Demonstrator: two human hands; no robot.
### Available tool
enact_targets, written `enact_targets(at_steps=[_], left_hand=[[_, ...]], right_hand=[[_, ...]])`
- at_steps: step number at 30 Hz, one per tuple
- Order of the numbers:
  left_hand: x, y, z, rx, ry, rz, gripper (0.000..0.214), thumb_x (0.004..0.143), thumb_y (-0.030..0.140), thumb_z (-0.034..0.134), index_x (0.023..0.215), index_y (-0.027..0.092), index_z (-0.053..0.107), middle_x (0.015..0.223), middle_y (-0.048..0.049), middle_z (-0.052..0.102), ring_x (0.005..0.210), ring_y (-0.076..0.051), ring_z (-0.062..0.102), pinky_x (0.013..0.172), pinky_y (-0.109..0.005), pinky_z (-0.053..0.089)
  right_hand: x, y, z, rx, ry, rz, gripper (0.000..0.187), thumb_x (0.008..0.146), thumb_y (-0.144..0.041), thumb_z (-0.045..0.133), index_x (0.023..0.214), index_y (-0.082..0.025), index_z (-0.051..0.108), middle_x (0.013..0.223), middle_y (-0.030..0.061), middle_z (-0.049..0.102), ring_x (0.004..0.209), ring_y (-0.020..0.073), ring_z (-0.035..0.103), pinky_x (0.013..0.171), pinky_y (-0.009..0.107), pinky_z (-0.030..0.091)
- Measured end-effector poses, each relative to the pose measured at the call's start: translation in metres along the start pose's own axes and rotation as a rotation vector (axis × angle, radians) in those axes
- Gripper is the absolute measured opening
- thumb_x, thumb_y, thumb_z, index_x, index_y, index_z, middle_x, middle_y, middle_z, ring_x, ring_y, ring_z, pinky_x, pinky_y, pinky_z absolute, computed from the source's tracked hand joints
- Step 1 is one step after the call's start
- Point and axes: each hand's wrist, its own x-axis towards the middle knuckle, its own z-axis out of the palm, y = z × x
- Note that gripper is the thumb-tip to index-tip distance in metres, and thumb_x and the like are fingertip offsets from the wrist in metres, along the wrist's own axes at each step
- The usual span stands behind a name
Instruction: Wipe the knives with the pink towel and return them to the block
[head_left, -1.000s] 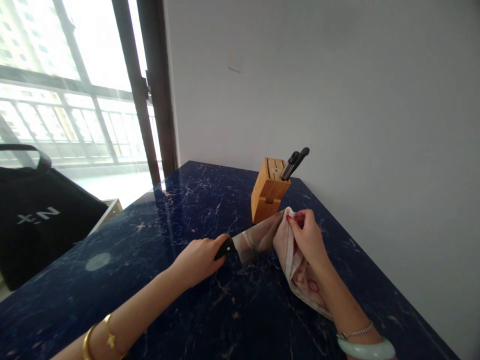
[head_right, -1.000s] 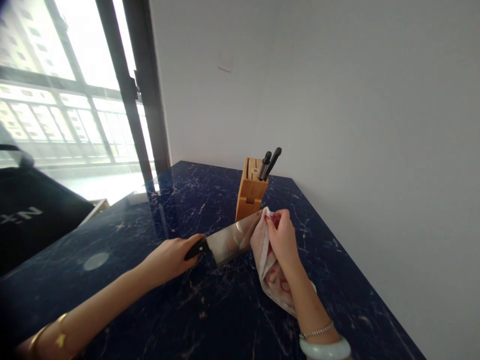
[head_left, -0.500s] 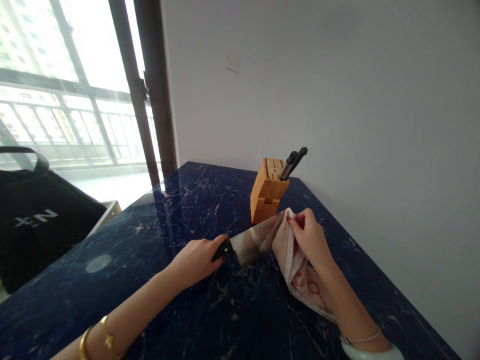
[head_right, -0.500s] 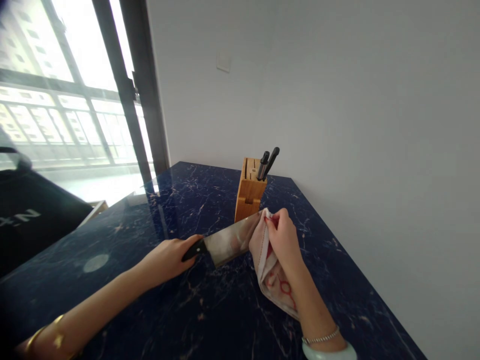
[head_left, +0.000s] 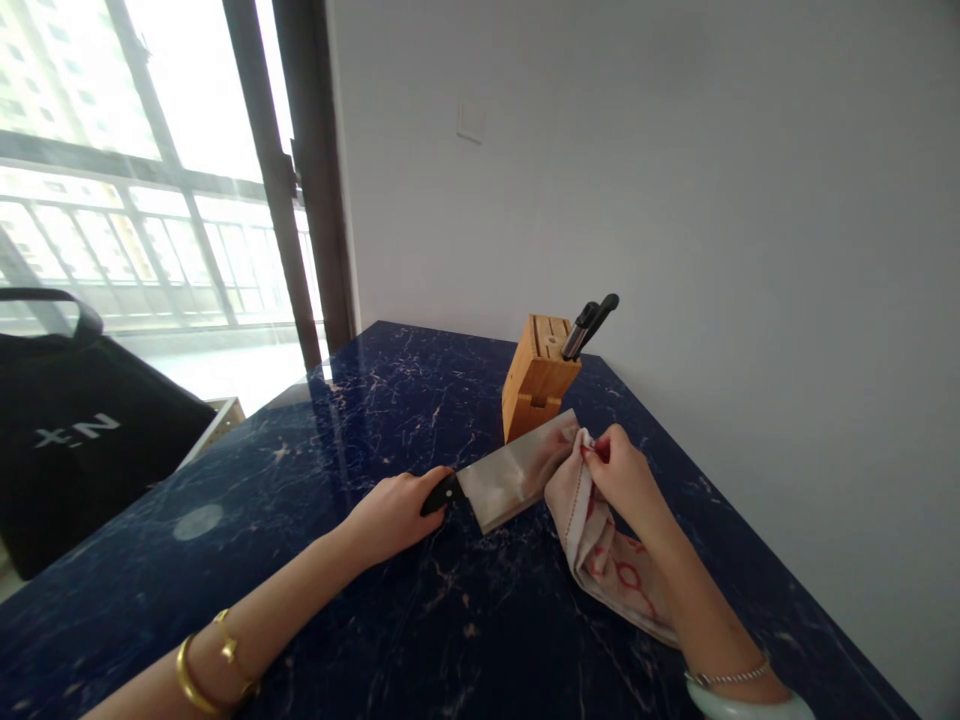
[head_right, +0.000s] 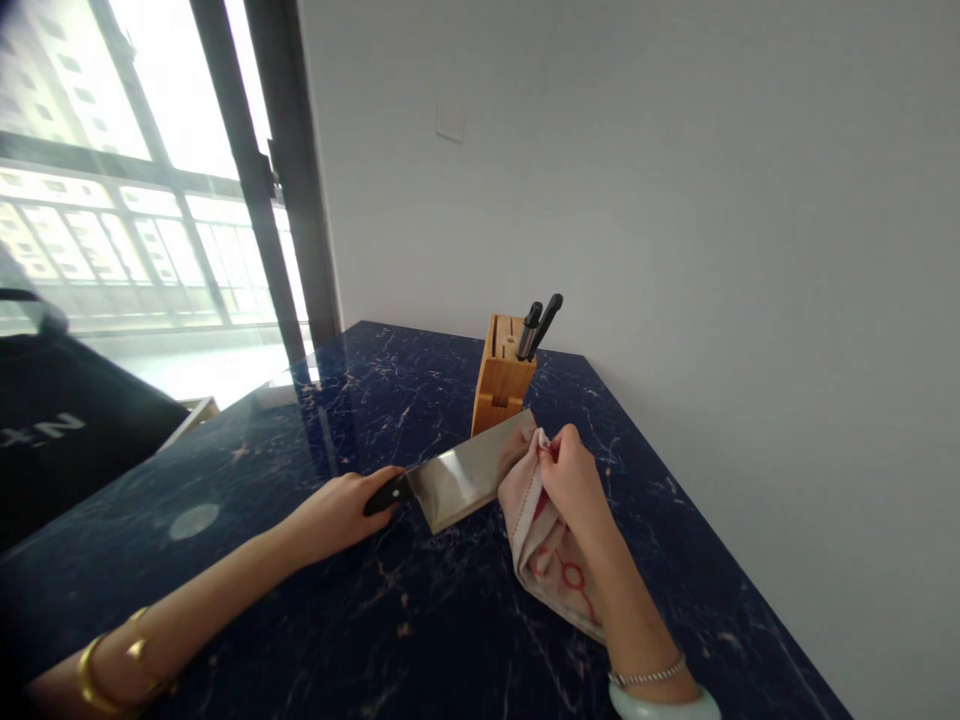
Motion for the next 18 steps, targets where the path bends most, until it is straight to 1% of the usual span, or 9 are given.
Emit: enact_targets(at_steps=[5,7,10,15,18], left_hand=[[0.001,-0.003,0.005,-0.013,0.021,0.001,0.036,0.080,0.034,0.042,0.115,0.027,0.045,0.081,-0.0034,0.065,0.074,-0.021,0.063,0.061,-0.025,0.043],[0.002,-0.004,0.006,-0.013,0.027,0.009,0.036,0.080,0.034,0.042,0.115,0.027,0.045,0.080,-0.0033,0.065,0.073,-0.021,0.063,0.061,-0.026,0.042],[0.002,-0.005,0.007,-0.016,0.033,0.009,0.035,0.080,0.034,0.041,0.114,0.028,0.045,0.079,-0.0029,0.065,0.072,-0.021,0.063,0.060,-0.025,0.042],[0.001,-0.006,0.008,-0.018,0.041,0.012,0.035,0.080,0.034,0.041,0.114,0.028,0.045,0.078,-0.0027,0.065,0.071,-0.020,0.063,0.059,-0.025,0.041],[0.000,-0.005,0.007,-0.007,0.041,0.010,0.036,0.079,0.034,0.042,0.114,0.028,0.045,0.078,-0.0027,0.065,0.071,-0.020,0.063,0.059,-0.025,0.041]], right_hand=[[-0.003,-0.007,-0.004,-0.171,-0.120,0.026,0.005,0.078,-0.020,0.044,0.075,-0.020,0.041,0.066,0.0033,0.057,0.064,0.0179,0.057,0.053,0.023,0.030],[-0.006,-0.011,-0.004,-0.248,-0.139,0.020,0.002,0.079,-0.019,0.043,0.079,-0.018,0.043,0.067,0.0058,0.059,0.065,0.0191,0.058,0.052,0.023,0.029],[-0.011,-0.017,0.000,-0.329,-0.134,-0.009,0.006,0.081,-0.018,0.041,0.083,-0.015,0.045,0.071,0.0097,0.060,0.069,0.0206,0.059,0.052,0.024,0.028],[-0.019,-0.024,0.004,-0.358,-0.178,0.003,0.011,0.083,-0.020,0.040,0.084,-0.013,0.048,0.071,0.0113,0.061,0.067,0.0207,0.060,0.052,0.024,0.029],[-0.021,-0.027,0.002,-0.346,-0.212,-0.015,0.012,0.083,-0.020,0.041,0.085,-0.011,0.049,0.072,0.0116,0.062,0.068,0.0205,0.061,0.053,0.024,0.031]])
